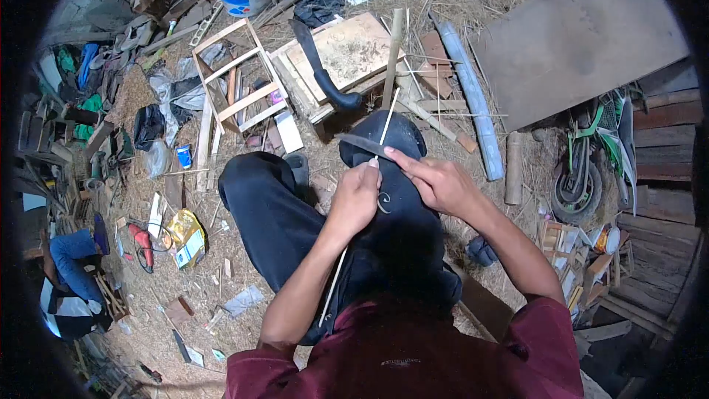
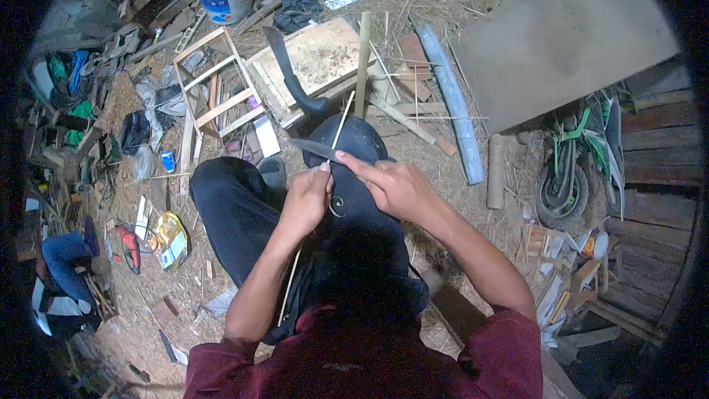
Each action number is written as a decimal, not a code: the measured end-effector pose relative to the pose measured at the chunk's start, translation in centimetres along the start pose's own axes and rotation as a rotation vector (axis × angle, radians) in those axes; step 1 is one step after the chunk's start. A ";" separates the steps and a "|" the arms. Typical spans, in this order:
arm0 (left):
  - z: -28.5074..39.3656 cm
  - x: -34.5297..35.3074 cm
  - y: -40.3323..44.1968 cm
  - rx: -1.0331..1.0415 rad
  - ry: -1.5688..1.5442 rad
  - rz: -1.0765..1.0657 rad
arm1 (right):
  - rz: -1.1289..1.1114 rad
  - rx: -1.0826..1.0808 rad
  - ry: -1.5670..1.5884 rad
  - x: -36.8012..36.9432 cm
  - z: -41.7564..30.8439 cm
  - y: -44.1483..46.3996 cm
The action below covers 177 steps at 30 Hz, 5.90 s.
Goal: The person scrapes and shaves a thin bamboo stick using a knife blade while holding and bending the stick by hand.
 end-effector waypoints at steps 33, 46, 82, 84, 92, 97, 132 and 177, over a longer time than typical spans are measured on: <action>-1.2 -1.3 -5.5 -0.054 0.012 -0.024 | 0.038 0.064 -0.048 0.1 -0.2 -0.3; 1.3 -0.9 -0.9 0.031 0.068 -0.009 | -0.015 -0.049 -0.031 0.4 -1.0 -1.0; 0.0 -0.2 -4.0 0.053 0.126 -0.018 | 0.150 0.087 0.044 -0.6 1.9 -0.2; -0.6 -1.2 -5.4 0.052 0.131 0.003 | 0.147 0.066 0.066 -0.5 1.2 -0.2; -0.8 -0.9 -11.4 -0.184 -0.023 -0.092 | 0.230 0.137 0.185 -0.4 1.4 0.0; -1.2 -0.7 -6.2 -0.204 -0.173 -0.104 | 0.320 0.146 0.412 -1.2 2.1 -0.5; 0.9 -1.2 -3.0 0.041 0.148 0.048 | 0.076 0.019 0.081 -1.1 -1.3 -0.8; -0.2 0.0 -4.0 -0.016 0.086 0.008 | 0.076 0.078 -0.155 -0.6 0.8 -0.4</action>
Point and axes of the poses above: each hand's wrist, its own y-axis towards the middle knuckle, its own x-axis out of the palm, z = x × y, the point moved 9 cm from there along y, towards the middle knuckle, and after that the axes turned 6 degrees about -y, right-handed, at the moved point
